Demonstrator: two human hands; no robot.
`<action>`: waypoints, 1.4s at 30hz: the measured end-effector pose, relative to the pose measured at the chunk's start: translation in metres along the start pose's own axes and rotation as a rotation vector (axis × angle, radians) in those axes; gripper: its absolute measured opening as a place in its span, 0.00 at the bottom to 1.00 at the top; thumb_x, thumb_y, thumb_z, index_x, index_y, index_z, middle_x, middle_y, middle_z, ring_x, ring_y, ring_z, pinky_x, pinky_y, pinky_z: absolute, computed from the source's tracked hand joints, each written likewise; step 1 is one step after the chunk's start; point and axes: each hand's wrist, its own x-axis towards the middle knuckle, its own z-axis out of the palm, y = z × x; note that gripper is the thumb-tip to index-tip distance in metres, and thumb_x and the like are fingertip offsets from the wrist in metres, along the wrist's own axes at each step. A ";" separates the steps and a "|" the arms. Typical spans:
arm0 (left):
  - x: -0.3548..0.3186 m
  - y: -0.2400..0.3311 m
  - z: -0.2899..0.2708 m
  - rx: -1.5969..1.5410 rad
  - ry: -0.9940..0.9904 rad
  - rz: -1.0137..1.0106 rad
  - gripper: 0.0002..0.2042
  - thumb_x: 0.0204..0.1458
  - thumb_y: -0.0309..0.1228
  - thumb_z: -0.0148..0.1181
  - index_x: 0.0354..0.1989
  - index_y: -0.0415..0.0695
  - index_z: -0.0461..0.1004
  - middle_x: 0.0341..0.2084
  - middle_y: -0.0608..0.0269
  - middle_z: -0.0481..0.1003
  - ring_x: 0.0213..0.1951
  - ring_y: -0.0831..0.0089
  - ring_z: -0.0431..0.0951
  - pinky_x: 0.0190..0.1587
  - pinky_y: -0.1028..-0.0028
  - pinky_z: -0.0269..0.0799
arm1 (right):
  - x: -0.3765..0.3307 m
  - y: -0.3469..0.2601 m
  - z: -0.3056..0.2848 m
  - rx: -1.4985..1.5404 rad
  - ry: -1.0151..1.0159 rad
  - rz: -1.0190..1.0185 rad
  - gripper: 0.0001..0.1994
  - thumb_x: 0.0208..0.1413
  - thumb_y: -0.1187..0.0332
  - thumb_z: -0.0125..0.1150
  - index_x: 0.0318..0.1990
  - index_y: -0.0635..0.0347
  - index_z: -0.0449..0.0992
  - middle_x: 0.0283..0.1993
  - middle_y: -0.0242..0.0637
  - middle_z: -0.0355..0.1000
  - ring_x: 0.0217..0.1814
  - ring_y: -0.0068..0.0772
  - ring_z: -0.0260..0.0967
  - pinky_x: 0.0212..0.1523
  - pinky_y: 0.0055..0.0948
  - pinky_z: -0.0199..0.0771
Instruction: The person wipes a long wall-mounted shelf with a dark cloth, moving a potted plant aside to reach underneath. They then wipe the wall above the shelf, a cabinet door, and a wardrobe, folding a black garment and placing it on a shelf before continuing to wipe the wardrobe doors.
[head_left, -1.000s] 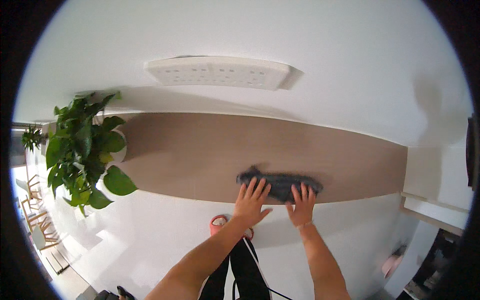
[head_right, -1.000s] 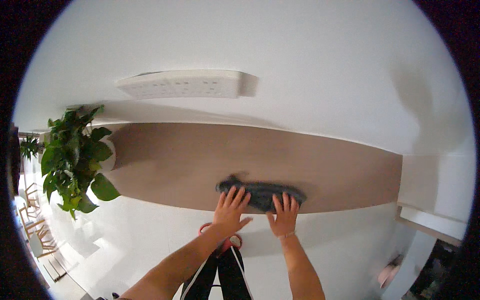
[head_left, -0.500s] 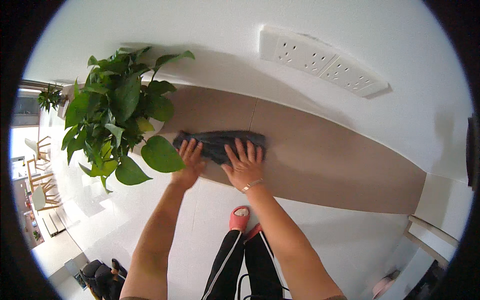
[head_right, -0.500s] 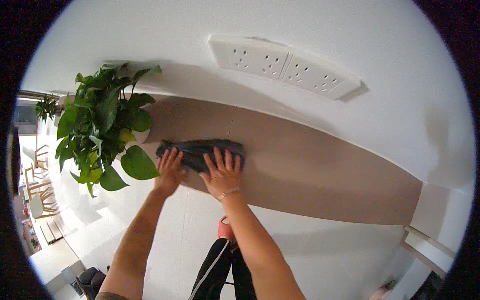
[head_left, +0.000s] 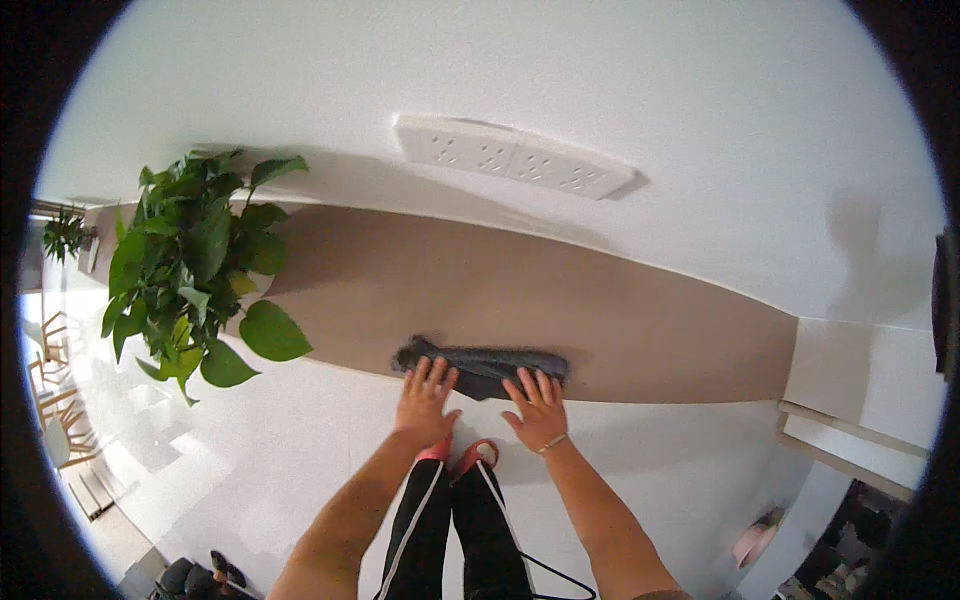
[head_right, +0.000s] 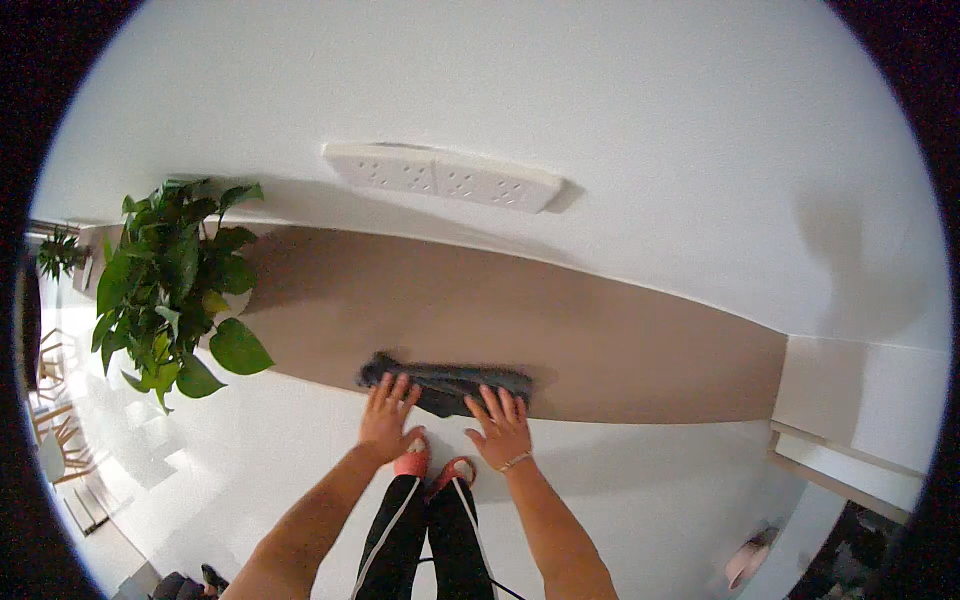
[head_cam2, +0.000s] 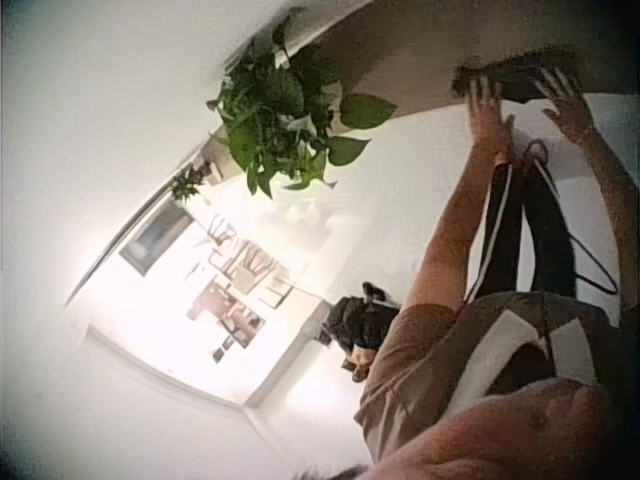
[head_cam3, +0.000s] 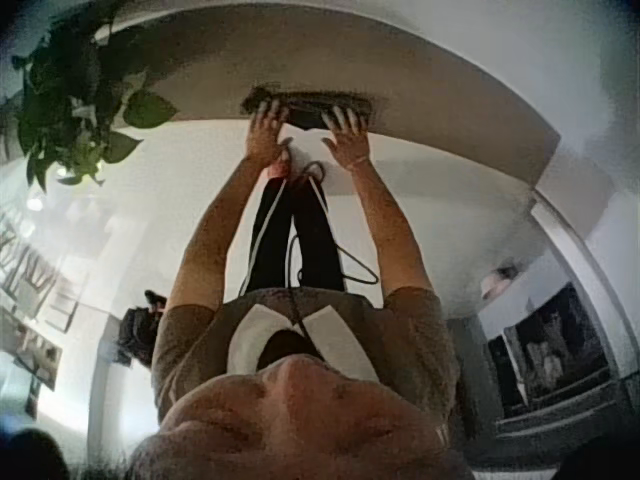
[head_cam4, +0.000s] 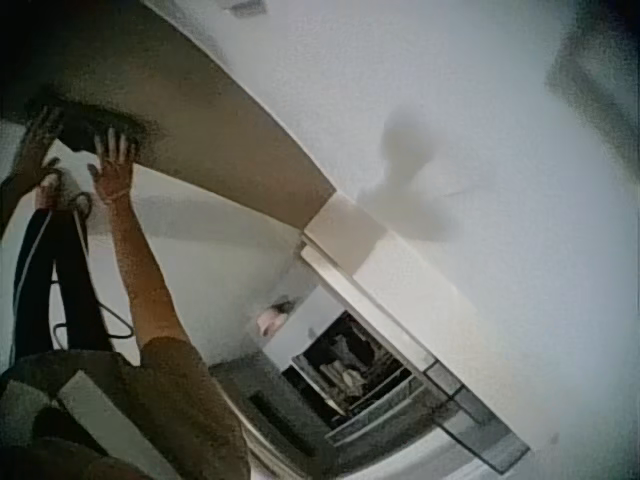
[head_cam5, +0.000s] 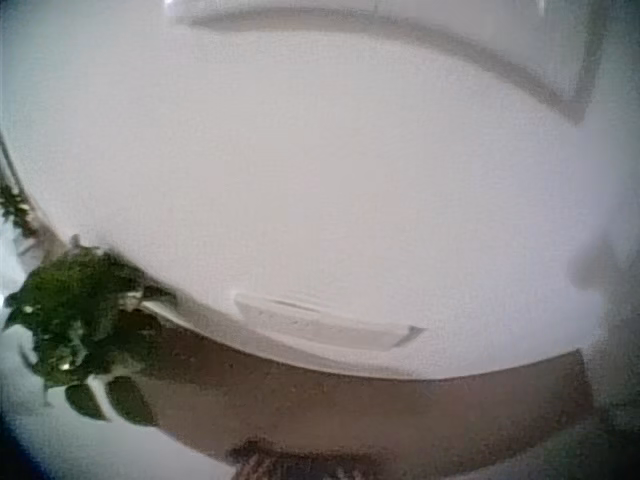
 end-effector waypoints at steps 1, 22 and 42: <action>0.009 0.021 0.004 0.025 -0.015 0.056 0.40 0.50 0.52 0.60 0.70 0.50 0.53 0.71 0.53 0.45 0.72 0.50 0.39 0.70 0.51 0.38 | -0.012 0.014 -0.005 -0.006 -0.025 0.029 0.30 0.53 0.48 0.58 0.64 0.40 0.66 0.72 0.35 0.53 0.71 0.50 0.49 0.67 0.57 0.46; 0.182 0.166 0.012 0.071 0.398 -0.141 0.34 0.52 0.42 0.60 0.68 0.47 0.57 0.70 0.53 0.51 0.70 0.49 0.46 0.69 0.52 0.44 | 0.074 0.214 -0.057 0.102 0.008 0.095 0.28 0.61 0.44 0.45 0.68 0.38 0.60 0.74 0.33 0.49 0.75 0.44 0.43 0.71 0.53 0.40; 0.225 0.448 0.088 0.170 0.087 0.061 0.42 0.46 0.55 0.62 0.70 0.56 0.53 0.70 0.57 0.49 0.70 0.51 0.47 0.67 0.52 0.48 | -0.144 0.443 -0.089 0.024 0.092 0.318 0.33 0.55 0.39 0.49 0.67 0.41 0.62 0.72 0.39 0.53 0.72 0.53 0.47 0.69 0.60 0.43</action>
